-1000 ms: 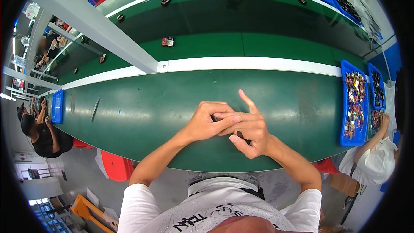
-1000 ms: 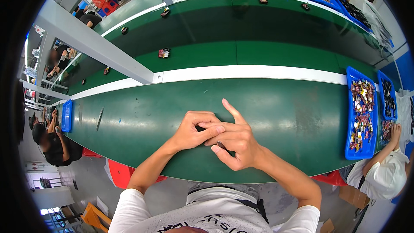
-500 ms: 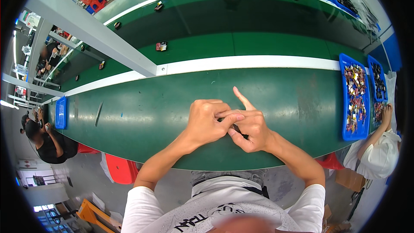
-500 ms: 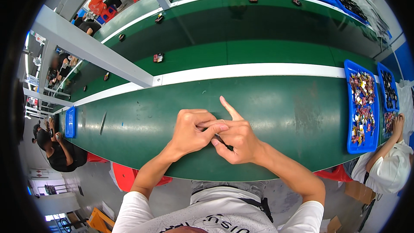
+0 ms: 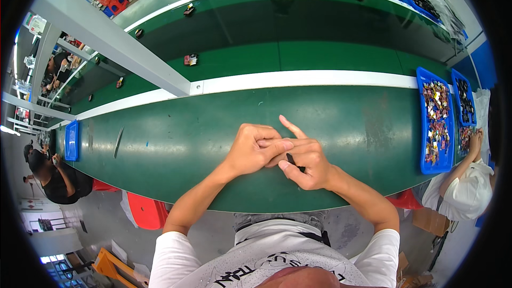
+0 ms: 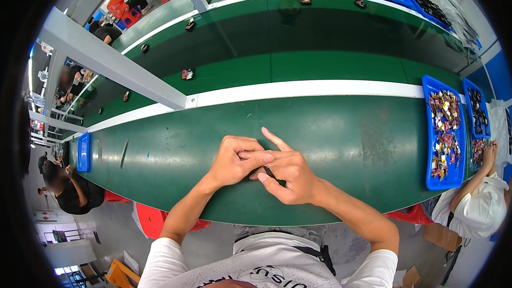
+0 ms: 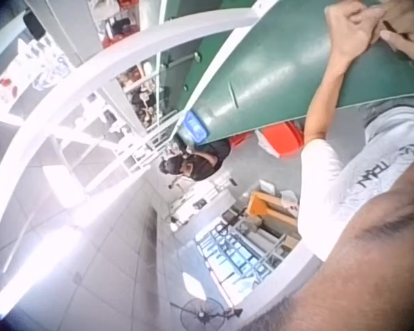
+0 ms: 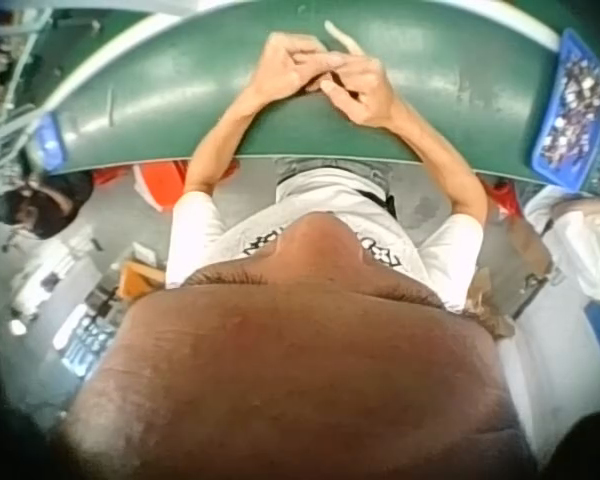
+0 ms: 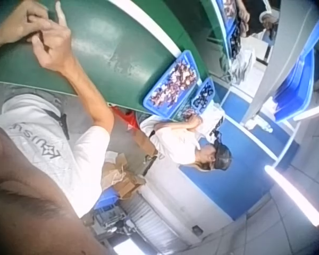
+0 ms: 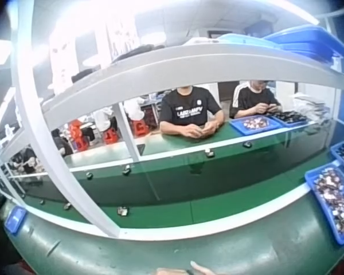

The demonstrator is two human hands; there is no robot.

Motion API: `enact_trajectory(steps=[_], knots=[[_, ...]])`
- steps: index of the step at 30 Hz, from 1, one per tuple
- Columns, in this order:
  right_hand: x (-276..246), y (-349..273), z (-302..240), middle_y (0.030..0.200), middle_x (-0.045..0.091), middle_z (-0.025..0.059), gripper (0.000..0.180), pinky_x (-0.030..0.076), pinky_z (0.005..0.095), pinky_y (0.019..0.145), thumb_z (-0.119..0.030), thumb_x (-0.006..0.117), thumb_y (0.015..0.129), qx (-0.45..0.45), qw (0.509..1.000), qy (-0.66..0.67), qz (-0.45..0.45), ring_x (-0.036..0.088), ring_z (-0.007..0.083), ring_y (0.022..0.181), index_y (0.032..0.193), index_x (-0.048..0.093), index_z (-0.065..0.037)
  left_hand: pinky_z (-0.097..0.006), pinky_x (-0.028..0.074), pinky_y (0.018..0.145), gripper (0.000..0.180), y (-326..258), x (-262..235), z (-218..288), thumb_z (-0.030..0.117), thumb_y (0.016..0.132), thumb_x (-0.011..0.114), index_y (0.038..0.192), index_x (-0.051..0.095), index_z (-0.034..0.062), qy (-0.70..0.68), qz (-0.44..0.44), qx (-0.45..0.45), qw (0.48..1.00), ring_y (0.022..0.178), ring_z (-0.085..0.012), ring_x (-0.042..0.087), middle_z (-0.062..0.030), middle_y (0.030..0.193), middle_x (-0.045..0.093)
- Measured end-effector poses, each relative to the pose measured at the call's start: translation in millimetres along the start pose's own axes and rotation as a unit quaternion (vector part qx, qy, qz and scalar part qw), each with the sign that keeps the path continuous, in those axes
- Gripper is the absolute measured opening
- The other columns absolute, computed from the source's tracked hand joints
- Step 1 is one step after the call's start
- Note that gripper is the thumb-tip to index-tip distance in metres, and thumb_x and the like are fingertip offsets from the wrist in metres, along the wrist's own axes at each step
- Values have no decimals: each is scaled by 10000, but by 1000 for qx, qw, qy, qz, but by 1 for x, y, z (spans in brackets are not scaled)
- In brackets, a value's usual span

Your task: Assembling small electronic components using tweezers on a production line.

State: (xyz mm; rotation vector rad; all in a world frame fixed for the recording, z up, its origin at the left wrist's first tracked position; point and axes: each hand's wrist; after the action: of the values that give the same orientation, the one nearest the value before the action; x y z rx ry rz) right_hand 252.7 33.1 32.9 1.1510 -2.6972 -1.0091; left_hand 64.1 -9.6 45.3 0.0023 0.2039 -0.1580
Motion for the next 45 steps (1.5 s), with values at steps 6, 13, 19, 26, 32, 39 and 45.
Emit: enact_trajectory(steps=[6, 13, 19, 26, 32, 39, 45], knots=[[-2, -7, 9, 573, 630, 82, 297, 341, 653, 1160, 11, 624, 858, 21, 998, -57, 2, 723, 253, 756, 563, 617, -18, -275, 417, 499, 152, -2, 13, -10, 127, 905, 756, 852, 759, -16, 134, 71, 42, 988, 566, -90, 556, -69, 691, 668], [-8, 0, 9, 588, 654, 40, 355, 410, 592, 1086, -32, 591, 884, 17, 987, -139, 74, 743, 231, 985, 532, 608, -71, -220, 414, 504, 220, 1, 20, -21, 176, 966, 720, 1102, 699, 4, -44, 68, 30, 996, 607, -45, 536, -28, 795, 666], [-8, -3, 9, 663, 702, 46, 358, 423, 569, 1054, -68, 567, 907, 27, 975, -186, 118, 740, 243, 993, 554, 627, -67, -234, 428, 516, 194, -3, 29, -30, 145, 967, 707, 1095, 699, 0, -10, 118, 54, 991, 610, -58, 558, -41, 796, 673], [-12, -4, 11, 769, 741, 75, 362, 463, 514, 992, -75, 489, 986, 75, 980, -148, 107, 740, 267, 972, 682, 679, -30, -240, 469, 538, 173, -8, 24, -31, 122, 1004, 638, 1051, 705, -30, 30, 87, 35, 995, 643, -108, 638, -71, 823, 681], [-8, -6, 7, 813, 740, 198, 474, 554, 370, 755, -129, 409, 1062, 181, 973, -5, 141, 724, 263, 784, 692, 655, 35, -261, 491, 580, 213, -11, 19, -33, 156, 1028, 599, 1047, 689, -36, -21, 39, 42, 998, 692, -130, 645, -83, 848, 673], [-13, -5, 13, 569, 611, 145, 689, 532, 336, 627, -320, 270, 1127, 300, 915, 154, 221, 631, 224, 563, 630, 603, 21, -495, 567, 932, 675, 4, 2, -28, 509, 1025, 415, 1455, 421, -12, -296, 66, 41, 952, 1310, -329, 537, -216, 1385, 530], [-9, -6, 12, 544, 569, 84, 692, 455, 266, 497, -447, 265, 1130, 319, 909, 105, 246, 565, 145, 461, 832, 652, 43, -489, 550, 960, 735, 8, 0, -19, 566, 1034, 349, 1515, 376, 11, -353, 69, 29, 932, 1340, -336, 513, -232, 1469, 482]])
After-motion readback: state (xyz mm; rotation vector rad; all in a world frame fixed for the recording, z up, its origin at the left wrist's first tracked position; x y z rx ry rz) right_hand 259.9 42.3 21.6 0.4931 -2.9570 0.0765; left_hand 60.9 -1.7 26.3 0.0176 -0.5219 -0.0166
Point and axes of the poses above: each hand's wrist, its own y-axis towards the middle knuckle, its own x-axis out of the palm, z = x × y
